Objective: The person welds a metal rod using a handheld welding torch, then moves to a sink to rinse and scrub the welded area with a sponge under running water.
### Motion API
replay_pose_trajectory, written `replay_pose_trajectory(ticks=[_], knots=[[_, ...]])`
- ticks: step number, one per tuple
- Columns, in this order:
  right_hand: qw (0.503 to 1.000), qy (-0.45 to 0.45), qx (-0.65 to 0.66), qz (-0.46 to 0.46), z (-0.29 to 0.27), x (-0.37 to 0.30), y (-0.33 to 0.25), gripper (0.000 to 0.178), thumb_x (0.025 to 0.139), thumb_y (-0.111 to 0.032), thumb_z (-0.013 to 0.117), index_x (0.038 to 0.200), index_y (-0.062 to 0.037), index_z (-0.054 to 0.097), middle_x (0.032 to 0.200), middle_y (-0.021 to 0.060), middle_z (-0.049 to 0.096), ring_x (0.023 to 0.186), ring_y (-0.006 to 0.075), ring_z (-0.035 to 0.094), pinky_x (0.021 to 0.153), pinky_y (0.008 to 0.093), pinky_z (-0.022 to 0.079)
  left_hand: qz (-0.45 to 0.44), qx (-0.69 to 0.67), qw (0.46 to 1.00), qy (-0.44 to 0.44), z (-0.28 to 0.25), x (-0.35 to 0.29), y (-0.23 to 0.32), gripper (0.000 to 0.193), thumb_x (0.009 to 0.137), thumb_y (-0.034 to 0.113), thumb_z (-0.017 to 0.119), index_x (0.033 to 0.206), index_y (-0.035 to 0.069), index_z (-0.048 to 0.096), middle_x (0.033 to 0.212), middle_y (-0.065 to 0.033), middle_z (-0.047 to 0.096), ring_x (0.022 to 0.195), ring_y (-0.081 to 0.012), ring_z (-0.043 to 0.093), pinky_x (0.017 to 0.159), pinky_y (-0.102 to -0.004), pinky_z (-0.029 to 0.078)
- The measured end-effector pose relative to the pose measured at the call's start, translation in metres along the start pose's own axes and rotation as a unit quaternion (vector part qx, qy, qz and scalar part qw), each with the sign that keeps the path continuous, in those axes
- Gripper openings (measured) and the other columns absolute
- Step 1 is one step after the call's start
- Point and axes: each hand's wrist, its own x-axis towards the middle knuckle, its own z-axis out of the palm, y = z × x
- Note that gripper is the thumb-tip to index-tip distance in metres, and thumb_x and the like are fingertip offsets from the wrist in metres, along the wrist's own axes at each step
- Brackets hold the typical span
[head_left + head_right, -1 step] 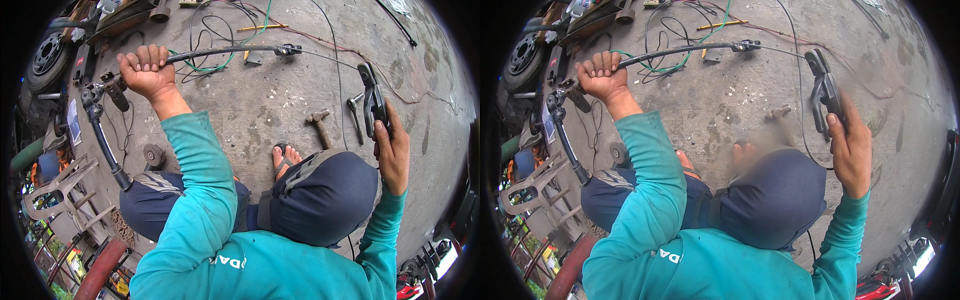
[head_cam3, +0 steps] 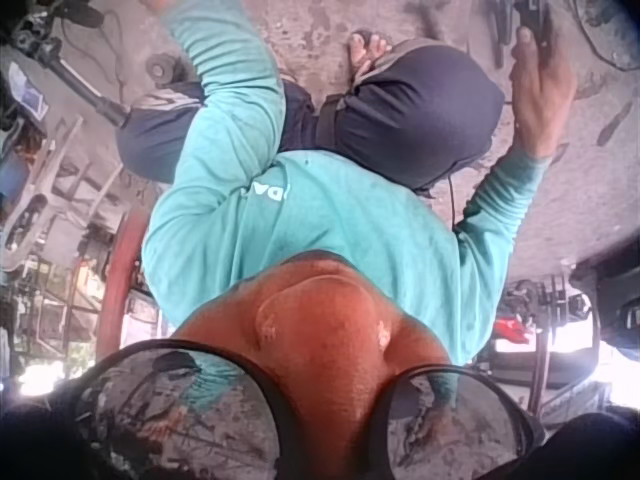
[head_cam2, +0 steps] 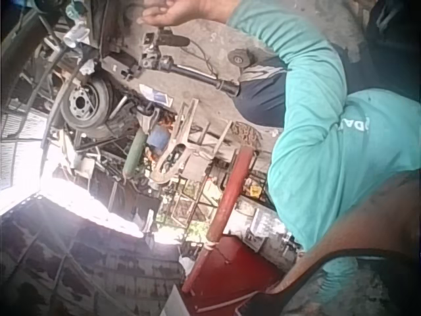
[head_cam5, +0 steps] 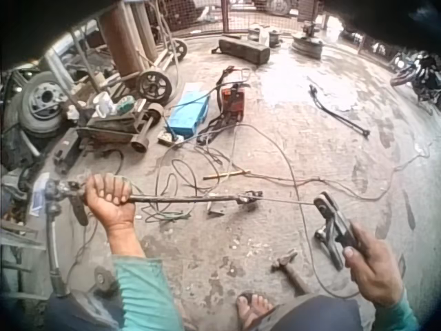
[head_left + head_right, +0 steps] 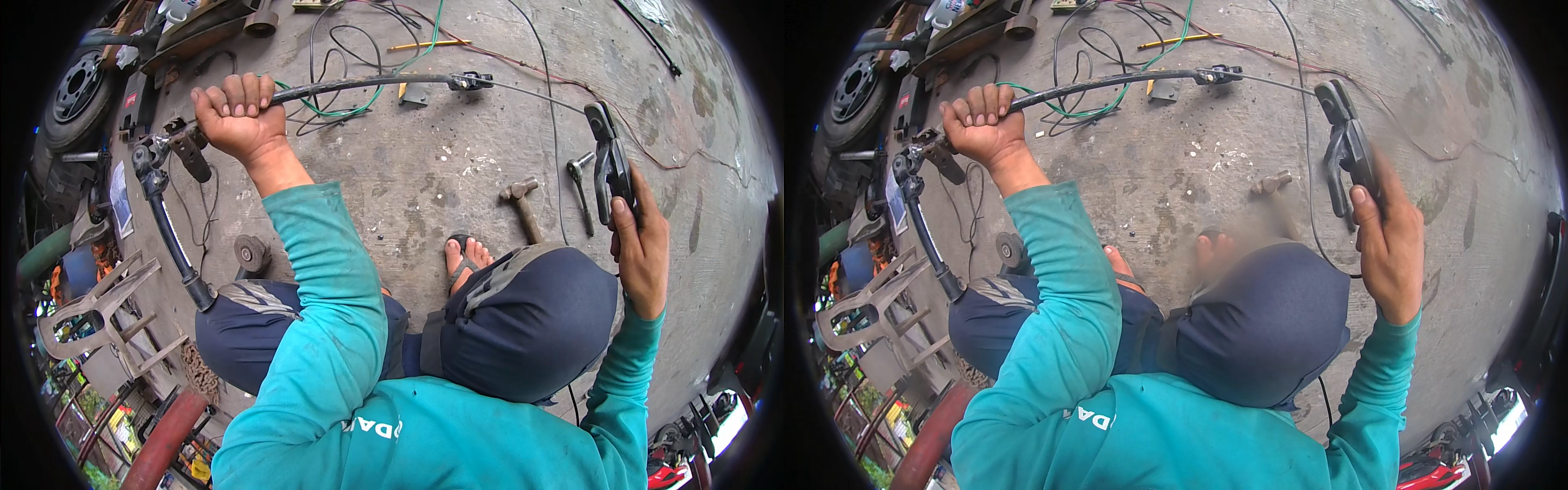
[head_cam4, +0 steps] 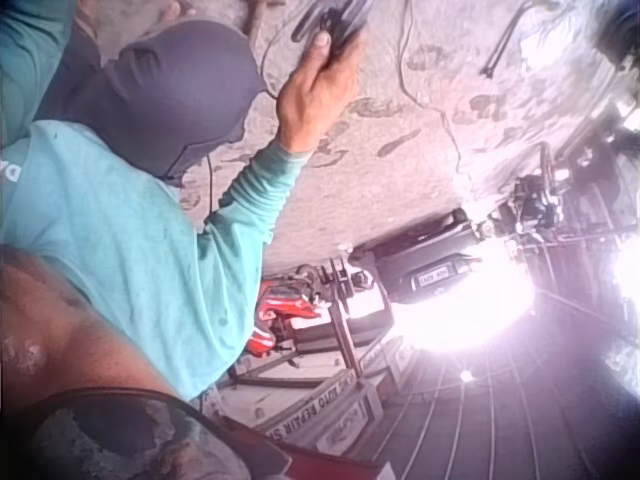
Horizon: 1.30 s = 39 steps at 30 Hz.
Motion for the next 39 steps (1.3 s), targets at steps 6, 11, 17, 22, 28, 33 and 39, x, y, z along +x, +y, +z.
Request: replay_pose_trajectory(ticks=[6, 11, 17, 22, 28, 33, 39], knots=[[1.000, 0.010, 0.016, 0.015, 0.004, 0.000, 0.001, 0.052, 0.104, -0.024, 0.059, 0.152, -0.0064, 0.048, 0.075, -0.0015, 0.053, 0.056, 0.0061, 0.045, 0.049, 0.0241, 0.037, 0.010, 0.008, 1.000, 0.003, 0.001, 0.004, -0.005, 0.053, 0.106, 0.039, 0.040, 0.058, 0.020, 0.030, 0.052, 0.0058, 0.026, 0.044, -0.0091, 0.024, 0.047, -0.0269, 0.025], [0.997, 0.018, 0.062, 0.036, 0.004, -0.004, 0.000, 0.052, 0.104, -0.024, 0.059, 0.151, -0.0052, 0.048, 0.075, -0.0017, 0.053, 0.055, 0.0055, 0.045, 0.047, 0.0235, 0.035, 0.001, -0.016, 1.000, -0.014, -0.003, 0.005, -0.002, 0.053, 0.107, 0.039, 0.040, 0.058, 0.020, 0.031, 0.051, 0.0060, 0.026, 0.044, -0.0091, 0.024, 0.047, -0.0270, 0.026], [0.999, 0.017, 0.045, 0.020, 0.003, -0.002, -0.001, 0.052, 0.105, -0.026, 0.059, 0.151, -0.0056, 0.049, 0.076, -0.0010, 0.054, 0.055, 0.0054, 0.046, 0.047, 0.0228, 0.035, 0.018, 0.011, 1.000, -0.008, -0.005, 0.002, 0.002, 0.052, 0.107, 0.038, 0.039, 0.058, 0.020, 0.031, 0.052, 0.0063, 0.027, 0.044, -0.0087, 0.025, 0.047, -0.0263, 0.027], [0.999, 0.013, 0.027, 0.032, 0.006, -0.003, -0.001, 0.051, 0.105, -0.025, 0.058, 0.152, -0.0087, 0.049, 0.077, -0.0002, 0.055, 0.056, 0.0062, 0.048, 0.048, 0.0233, 0.037, 0.015, 0.006, 1.000, 0.009, -0.007, 0.004, -0.003, 0.052, 0.107, 0.037, 0.040, 0.058, 0.020, 0.031, 0.052, 0.0062, 0.027, 0.045, -0.0086, 0.027, 0.047, -0.0263, 0.028], [0.997, 0.003, 0.028, 0.066, 0.004, -0.003, -0.001, 0.051, 0.105, -0.030, 0.059, 0.152, -0.0136, 0.050, 0.077, 0.0015, 0.057, 0.058, 0.0074, 0.049, 0.050, 0.0247, 0.040, 0.003, -0.015, 1.000, -0.006, -0.009, 0.005, -0.003, 0.053, 0.106, 0.038, 0.043, 0.057, 0.021, 0.031, 0.051, 0.0060, 0.029, 0.045, -0.0089, 0.029, 0.047, -0.0266, 0.029], [0.997, -0.011, 0.041, 0.062, 0.003, -0.001, -0.006, 0.052, 0.106, -0.030, 0.058, 0.153, -0.0111, 0.048, 0.076, -0.0001, 0.055, 0.056, 0.0061, 0.048, 0.049, 0.0235, 0.038, -0.005, -0.018, 1.000, -0.001, -0.011, 0.005, 0.005, 0.054, 0.101, 0.038, 0.050, 0.054, 0.021, 0.032, 0.050, 0.0058, 0.031, 0.045, -0.0092, 0.030, 0.048, -0.0271, 0.029], [0.997, -0.005, 0.042, 0.062, 0.006, -0.001, -0.003, 0.051, 0.106, -0.027, 0.058, 0.153, -0.0084, 0.048, 0.075, -0.0006, 0.054, 0.055, 0.0051, 0.047, 0.048, 0.0225, 0.038, -0.001, -0.024, 1.000, -0.009, -0.015, 0.006, -0.003, 0.051, 0.105, 0.037, 0.043, 0.058, 0.021, 0.033, 0.052, 0.0067, 0.029, 0.044, -0.0082, 0.028, 0.047, -0.0263, 0.029]])
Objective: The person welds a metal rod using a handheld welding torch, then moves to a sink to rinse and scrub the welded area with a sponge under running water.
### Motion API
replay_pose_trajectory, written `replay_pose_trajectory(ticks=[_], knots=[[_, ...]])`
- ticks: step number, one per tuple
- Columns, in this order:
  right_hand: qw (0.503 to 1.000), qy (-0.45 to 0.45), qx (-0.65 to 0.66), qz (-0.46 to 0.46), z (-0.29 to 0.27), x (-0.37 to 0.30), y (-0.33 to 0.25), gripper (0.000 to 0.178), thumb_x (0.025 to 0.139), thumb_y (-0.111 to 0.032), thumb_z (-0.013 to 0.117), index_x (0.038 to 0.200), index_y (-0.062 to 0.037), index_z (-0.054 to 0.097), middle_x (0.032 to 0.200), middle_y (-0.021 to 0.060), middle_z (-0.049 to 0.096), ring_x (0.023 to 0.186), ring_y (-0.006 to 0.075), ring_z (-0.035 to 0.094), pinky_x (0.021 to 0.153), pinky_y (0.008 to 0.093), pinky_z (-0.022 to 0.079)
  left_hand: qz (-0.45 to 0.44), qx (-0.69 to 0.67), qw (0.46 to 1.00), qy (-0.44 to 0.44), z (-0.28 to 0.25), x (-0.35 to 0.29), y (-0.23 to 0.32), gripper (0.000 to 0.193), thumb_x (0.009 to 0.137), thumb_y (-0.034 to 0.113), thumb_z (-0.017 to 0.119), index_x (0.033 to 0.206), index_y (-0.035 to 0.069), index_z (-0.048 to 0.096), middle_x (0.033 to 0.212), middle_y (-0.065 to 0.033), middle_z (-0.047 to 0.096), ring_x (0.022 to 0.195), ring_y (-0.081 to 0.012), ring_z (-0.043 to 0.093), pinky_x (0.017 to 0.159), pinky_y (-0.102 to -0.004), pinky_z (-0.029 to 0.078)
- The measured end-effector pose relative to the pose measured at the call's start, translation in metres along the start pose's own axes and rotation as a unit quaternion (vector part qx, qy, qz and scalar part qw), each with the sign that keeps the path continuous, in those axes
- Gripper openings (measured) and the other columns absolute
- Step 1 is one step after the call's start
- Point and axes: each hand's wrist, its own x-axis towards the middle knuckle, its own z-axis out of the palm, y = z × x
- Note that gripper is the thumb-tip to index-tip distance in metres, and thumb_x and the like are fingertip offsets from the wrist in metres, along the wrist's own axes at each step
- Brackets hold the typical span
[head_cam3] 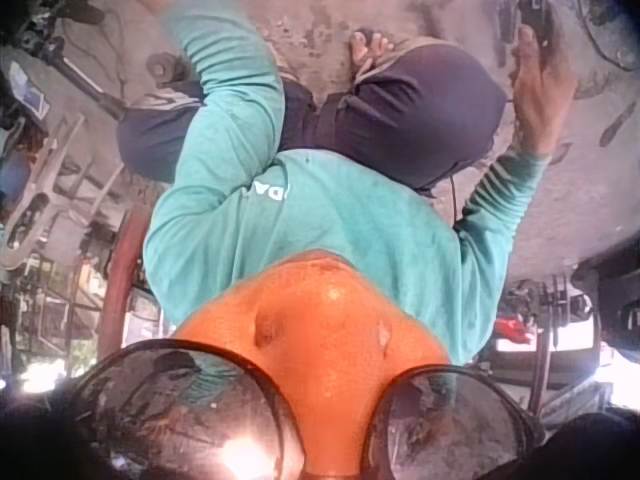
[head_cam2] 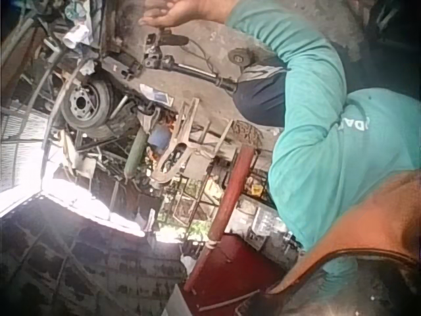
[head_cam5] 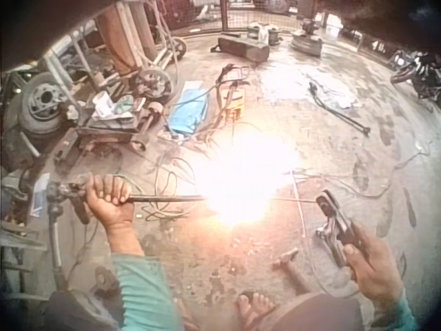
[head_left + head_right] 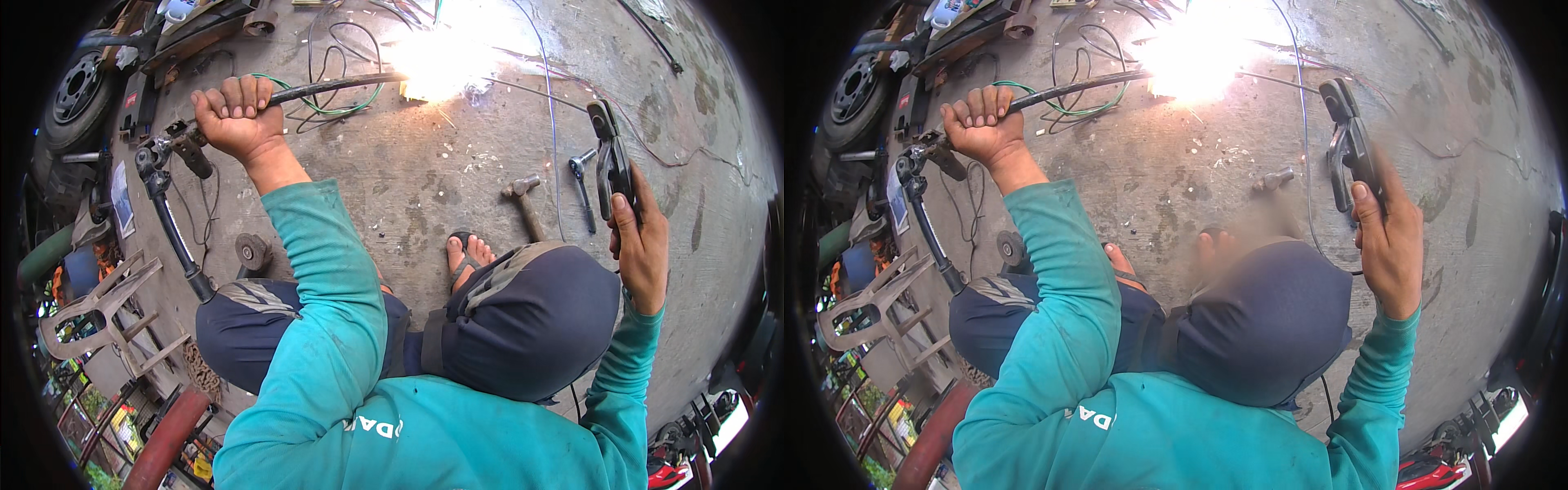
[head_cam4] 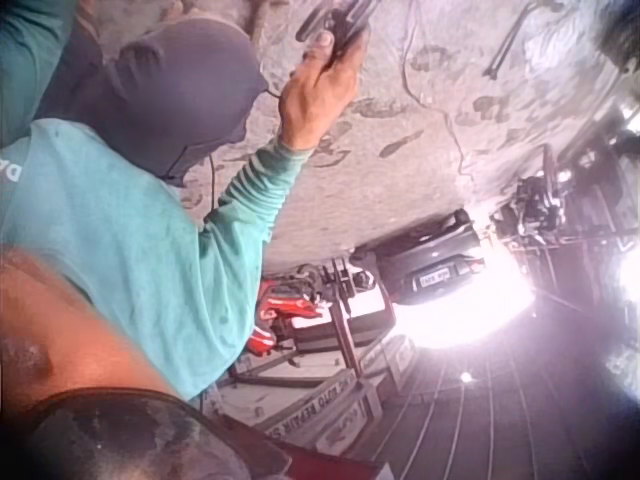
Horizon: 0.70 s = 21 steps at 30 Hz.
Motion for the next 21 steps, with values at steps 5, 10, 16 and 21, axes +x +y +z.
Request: replay_pose_trajectory(ticks=[5, 10, 16, 21], knots=[[1.000, 0.002, -0.006, -0.010, 0.0001, 0.0022, 0.0008, 0.051, 0.106, -0.027, 0.058, 0.153, -0.0086, 0.048, 0.076, -0.0001, 0.055, 0.056, 0.0056, 0.047, 0.048, 0.0228, 0.038, -0.006, -0.012, 1.000, 0.004, 0.0025, -0.0010, 0.0030, 0.051, 0.105, 0.037, 0.042, 0.058, 0.021, 0.033, 0.052, 0.0067, 0.029, 0.045, -0.0082, 0.027, 0.047, -0.0263, 0.029], [1.000, -0.003, -0.015, -0.008, -0.0009, 0.0019, 0.0007, 0.051, 0.106, -0.029, 0.058, 0.153, -0.0101, 0.048, 0.076, 0.0004, 0.056, 0.056, 0.0063, 0.047, 0.048, 0.0239, 0.039, -0.001, -0.004, 1.000, 0.009, 0.0013, -0.0006, 0.0024, 0.051, 0.105, 0.038, 0.042, 0.058, 0.021, 0.032, 0.051, 0.0068, 0.028, 0.044, -0.0084, 0.027, 0.047, -0.0264, 0.028], [1.000, 0.004, -0.024, 0.002, 0.0015, 0.0021, 0.0041, 0.052, 0.106, -0.029, 0.058, 0.153, -0.0109, 0.048, 0.076, 0.0005, 0.056, 0.056, 0.0064, 0.047, 0.048, 0.0238, 0.039, -0.002, 0.008, 1.000, 0.013, 0.0011, -0.0004, -0.0012, 0.052, 0.105, 0.038, 0.041, 0.057, 0.021, 0.032, 0.051, 0.0067, 0.028, 0.044, -0.0086, 0.026, 0.047, -0.0266, 0.028], [1.000, 0.001, -0.026, -0.009, 0.0002, 0.0041, 0.0063, 0.052, 0.106, -0.028, 0.057, 0.153, -0.0106, 0.047, 0.076, 0.0001, 0.055, 0.056, 0.0062, 0.047, 0.048, 0.0235, 0.038, 0.003, 0.012, 1.000, 0.015, 0.0032, -0.0015, 0.0031, 0.051, 0.105, 0.037, 0.040, 0.057, 0.021, 0.031, 0.051, 0.0066, 0.028, 0.044, -0.0085, 0.026, 0.047, -0.0267, 0.027]])
